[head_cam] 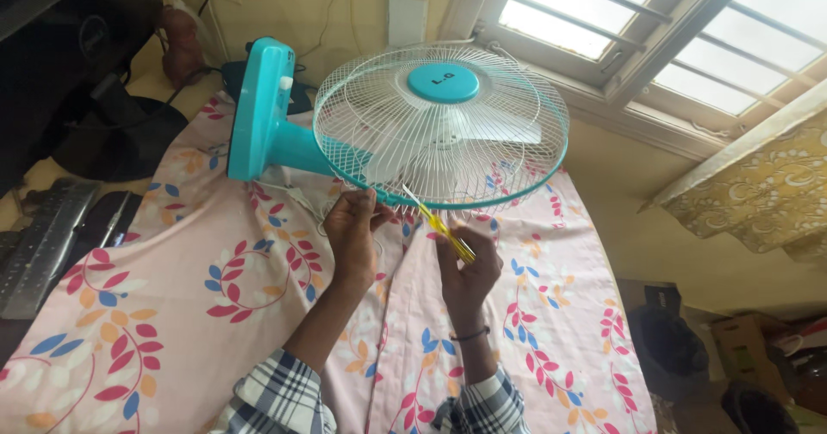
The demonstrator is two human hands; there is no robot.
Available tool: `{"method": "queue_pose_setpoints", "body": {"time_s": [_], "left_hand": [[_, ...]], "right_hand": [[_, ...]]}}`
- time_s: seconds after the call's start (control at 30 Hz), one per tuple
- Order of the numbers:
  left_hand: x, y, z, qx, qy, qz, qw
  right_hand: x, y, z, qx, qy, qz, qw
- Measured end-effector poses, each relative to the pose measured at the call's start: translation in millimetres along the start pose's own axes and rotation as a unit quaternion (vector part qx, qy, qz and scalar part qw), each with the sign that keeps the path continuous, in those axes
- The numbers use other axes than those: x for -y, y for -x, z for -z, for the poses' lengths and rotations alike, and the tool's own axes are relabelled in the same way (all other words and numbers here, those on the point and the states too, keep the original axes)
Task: The person assembles a teal LG table fan on a floral-patterned bedsheet. They attach the front wire cage to the fan head, align the mounting points, and then use a yellow screwdriver to tighten a screw at the bottom of the cage to secure it in place.
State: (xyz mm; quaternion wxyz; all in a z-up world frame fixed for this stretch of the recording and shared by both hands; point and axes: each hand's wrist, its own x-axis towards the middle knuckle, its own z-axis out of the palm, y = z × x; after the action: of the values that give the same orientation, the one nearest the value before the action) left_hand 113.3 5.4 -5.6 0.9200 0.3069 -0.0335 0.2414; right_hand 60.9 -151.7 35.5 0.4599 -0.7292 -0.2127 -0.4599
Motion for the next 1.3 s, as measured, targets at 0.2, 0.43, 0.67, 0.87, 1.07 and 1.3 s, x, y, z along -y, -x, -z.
{"method": "queue_pose_setpoints", "body": {"time_s": [0.2, 0.43, 0.67, 0.87, 1.07, 1.3], "left_hand": [[-2, 0, 3, 0.022, 0.009, -0.013, 1.000], [-6, 6, 8, 0.026, -0.008, -0.001, 1.000], [-4, 8, 16, 0.015, -0.012, 0.001, 1.000], [-5, 7, 16, 0.020, 0.009, -0.002, 1.000], [-6, 10, 16, 0.021, 0.011, 0.001, 1.000], [-7, 10, 15, 0.020, 0.012, 0.003, 1.000]], "right_hand": [[-17, 36, 1, -0.016, -0.220, -0.203, 0.954], [-17, 39, 3, 0.001, -0.220, -0.161, 0.962], [-5, 38, 8, 0.057, -0.144, -0.135, 0.979], [-2, 38, 7, 0.067, -0.149, -0.137, 0.977], [-1, 40, 3, 0.073, -0.157, -0.136, 0.975], [-4, 38, 2, 0.086, -0.163, -0.110, 0.977]]}}
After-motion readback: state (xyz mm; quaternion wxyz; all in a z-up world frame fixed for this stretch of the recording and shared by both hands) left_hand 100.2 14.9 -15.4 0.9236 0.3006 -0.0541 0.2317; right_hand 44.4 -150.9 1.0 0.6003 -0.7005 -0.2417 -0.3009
